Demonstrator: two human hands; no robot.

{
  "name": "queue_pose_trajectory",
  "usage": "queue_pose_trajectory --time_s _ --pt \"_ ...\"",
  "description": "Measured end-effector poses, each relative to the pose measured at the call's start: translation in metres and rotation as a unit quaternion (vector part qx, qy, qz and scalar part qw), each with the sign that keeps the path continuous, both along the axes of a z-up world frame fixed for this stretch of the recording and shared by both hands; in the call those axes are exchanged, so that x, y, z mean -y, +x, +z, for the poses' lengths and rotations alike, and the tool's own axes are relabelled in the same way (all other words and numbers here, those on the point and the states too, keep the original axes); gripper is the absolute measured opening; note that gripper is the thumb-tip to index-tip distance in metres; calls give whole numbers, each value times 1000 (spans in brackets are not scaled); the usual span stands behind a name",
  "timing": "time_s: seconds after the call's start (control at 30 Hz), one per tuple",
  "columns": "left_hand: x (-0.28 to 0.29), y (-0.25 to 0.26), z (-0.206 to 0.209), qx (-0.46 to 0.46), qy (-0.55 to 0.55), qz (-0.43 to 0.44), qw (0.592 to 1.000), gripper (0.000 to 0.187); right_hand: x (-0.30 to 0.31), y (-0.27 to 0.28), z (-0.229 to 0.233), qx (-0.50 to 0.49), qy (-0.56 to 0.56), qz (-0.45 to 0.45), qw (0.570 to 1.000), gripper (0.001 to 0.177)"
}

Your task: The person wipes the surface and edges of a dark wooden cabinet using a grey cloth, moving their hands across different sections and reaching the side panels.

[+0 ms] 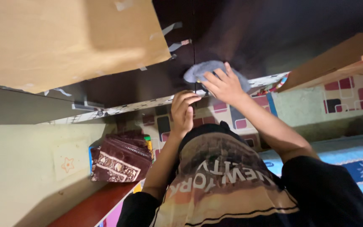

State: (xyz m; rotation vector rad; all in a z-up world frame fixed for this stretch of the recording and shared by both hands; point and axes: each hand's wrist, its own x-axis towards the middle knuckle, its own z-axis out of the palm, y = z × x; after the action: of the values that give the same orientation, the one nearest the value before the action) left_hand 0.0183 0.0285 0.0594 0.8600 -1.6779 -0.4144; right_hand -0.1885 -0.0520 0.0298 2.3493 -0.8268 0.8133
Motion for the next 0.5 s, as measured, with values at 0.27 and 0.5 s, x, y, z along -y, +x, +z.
queue_pose_trajectory --time_s 0.27,0.5 --pt "-10 4 -37 2 175 17 984 32 -30 10 -31 281 117 -48 951 33" --pt "-11 9 -54 -13 181 -2 983 30 -43 54 -17 171 44 -117 977 32"
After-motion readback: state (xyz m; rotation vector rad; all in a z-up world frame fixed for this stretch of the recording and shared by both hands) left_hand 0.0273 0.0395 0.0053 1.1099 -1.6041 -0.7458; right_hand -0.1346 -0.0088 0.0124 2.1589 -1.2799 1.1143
